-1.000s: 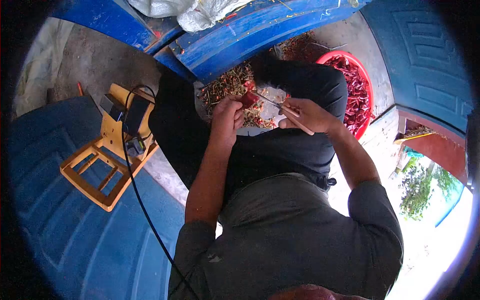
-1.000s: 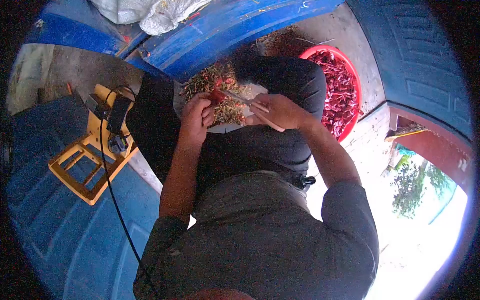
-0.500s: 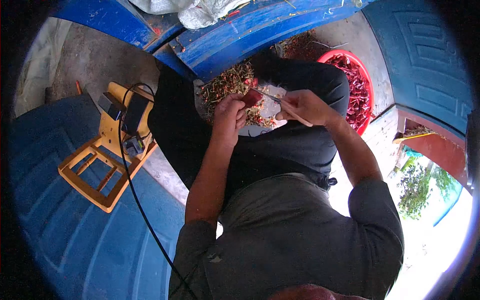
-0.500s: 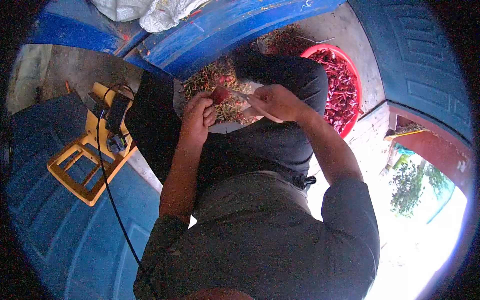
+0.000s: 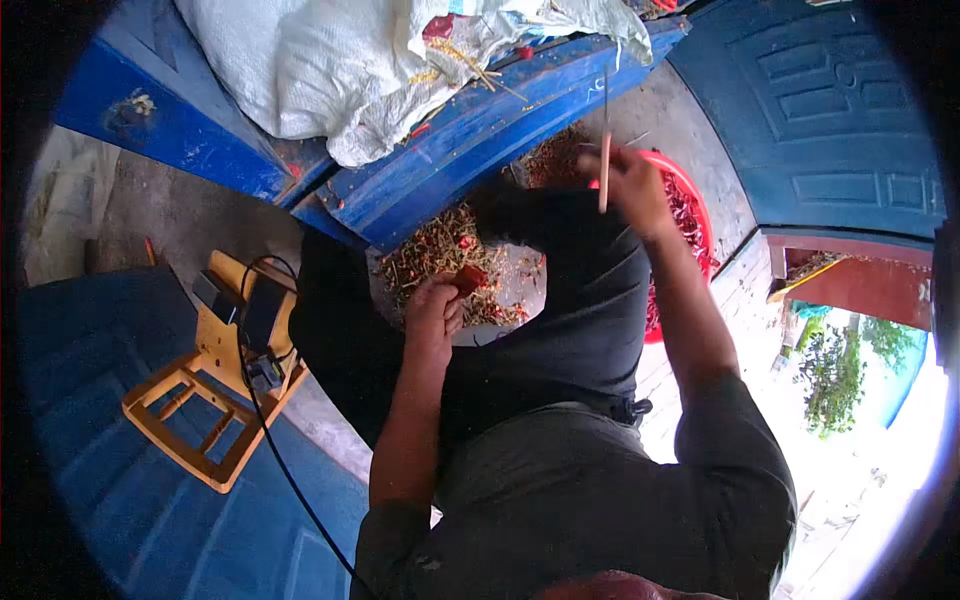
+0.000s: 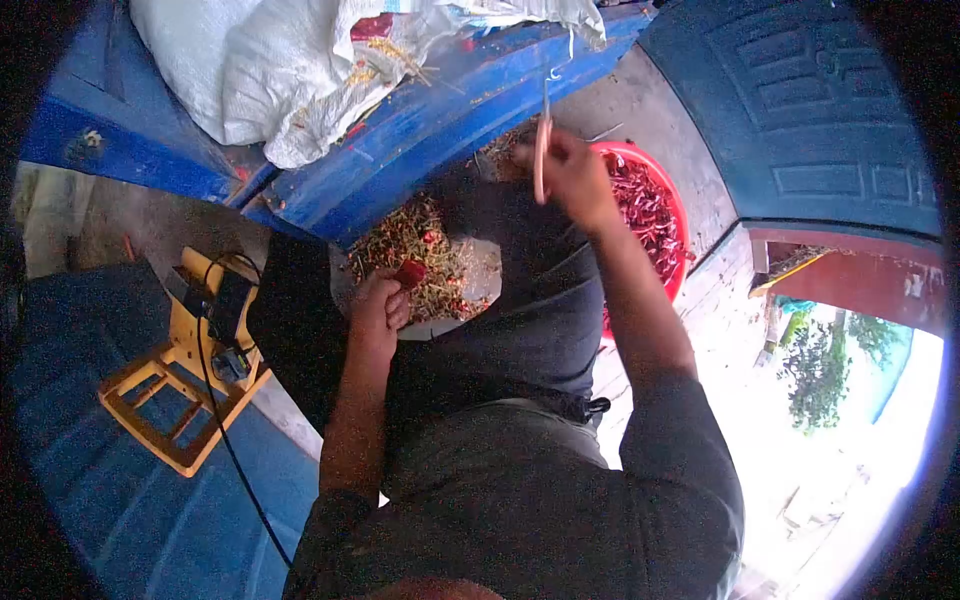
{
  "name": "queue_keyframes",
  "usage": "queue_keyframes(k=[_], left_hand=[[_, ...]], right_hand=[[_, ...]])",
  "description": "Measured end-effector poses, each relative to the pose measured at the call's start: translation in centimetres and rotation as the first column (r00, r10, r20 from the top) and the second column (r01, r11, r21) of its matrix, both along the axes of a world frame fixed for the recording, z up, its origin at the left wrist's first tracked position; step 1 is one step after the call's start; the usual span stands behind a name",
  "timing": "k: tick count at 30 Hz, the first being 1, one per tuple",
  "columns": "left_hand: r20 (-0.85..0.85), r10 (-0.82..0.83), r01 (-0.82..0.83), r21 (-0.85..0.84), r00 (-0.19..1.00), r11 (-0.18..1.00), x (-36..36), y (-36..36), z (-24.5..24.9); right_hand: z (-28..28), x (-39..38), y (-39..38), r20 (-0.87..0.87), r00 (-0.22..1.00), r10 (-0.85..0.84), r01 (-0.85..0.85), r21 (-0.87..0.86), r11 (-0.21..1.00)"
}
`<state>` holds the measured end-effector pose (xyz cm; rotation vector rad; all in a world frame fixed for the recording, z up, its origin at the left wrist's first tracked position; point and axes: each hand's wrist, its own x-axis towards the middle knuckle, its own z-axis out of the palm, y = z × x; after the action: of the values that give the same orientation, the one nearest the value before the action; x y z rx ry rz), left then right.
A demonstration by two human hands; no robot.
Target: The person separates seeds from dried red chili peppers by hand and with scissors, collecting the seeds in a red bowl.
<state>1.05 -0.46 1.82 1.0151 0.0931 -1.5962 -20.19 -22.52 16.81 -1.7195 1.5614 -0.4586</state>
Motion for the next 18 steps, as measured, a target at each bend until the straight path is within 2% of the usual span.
queue_keyframes(k=[2,4,6,7,9,10,12,13,14,15,16,17,18], left_hand=[[-0.001,-0.002,0.002,-0.01,1.0,1.0,-0.1,0.1,-0.2],[-0.012,-0.001,0.001,-0.012,1.0,1.0,-0.1,0.2,-0.1],[-0.002,0.004,-0.004,-0.017,1.0,1.0,-0.1,0.4,-0.4],[-0.001,0.009,-0.009,-0.024,1.0,1.0,0.0,0.4,-0.4],[0.009,0.024,-0.024,-0.008,1.0,1.0,0.1,0.5,-0.1],[0.012,0.034,-0.034,0.009,0.999,0.999,0.1,0.6,-0.1],[0.018,0.028,-0.027,-0.017,0.999,0.999,0.3,0.7,-0.3],[0.027,0.01,-0.009,-0.037,1.0,0.999,0.5,0.8,-0.4],[0.025,0.023,-0.022,-0.037,0.999,0.999,0.6,0.7,-0.1],[0.029,0.014,-0.012,-0.042,0.999,0.999,0.7,0.6,0.4],[0.033,-0.005,0.006,-0.041,0.999,0.999,0.6,0.6,0.7],[0.031,-0.01,0.011,-0.034,0.999,0.999,0.4,0.6,0.6],[0.036,-0.011,0.012,-0.016,0.999,1.0,0.2,0.4,0.5]], right_hand=[[-0.8,-0.4,-5.9,0.039,0.998,0.056,-0.055,-0.017,0.998],[-2.3,-0.4,-13.0,-0.055,0.994,0.096,-0.1,-0.073,0.992],[-2.9,0.9,-17.6,0.078,0.979,0.19,-0.179,-0.127,0.976],[-2.1,2.3,-18.4,0.102,0.985,0.141,-0.132,-0.093,0.987],[-3.3,2.4,-23.1,-0.134,0.982,0.134,-0.162,-0.227,0.96],[-2.0,3.7,-21.2,-0.134,0.981,0.142,-0.17,-0.229,0.958],[0.2,5.2,-15.3,0.063,0.998,0.021,0.011,-0.472,0.881],[-0.7,5.2,-13.0,0.059,0.998,0.011,0.019,-0.478,0.878],[-0.4,5.2,-9.1,0.071,0.995,0.072,-0.052,-0.259,0.965],[-2.5,5.5,-4.7,0.256,0.945,0.204,-0.159,-0.187,0.969],[-1.5,6.2,-0.2,0.177,0.905,0.387,-0.394,0.003,0.919],[-3.2,6.2,4.1,0.334,0.873,0.356,-0.428,0.172,0.887],[-8.5,4.9,6.3,0.329,0.804,0.494,-0.551,0.104,0.828]])
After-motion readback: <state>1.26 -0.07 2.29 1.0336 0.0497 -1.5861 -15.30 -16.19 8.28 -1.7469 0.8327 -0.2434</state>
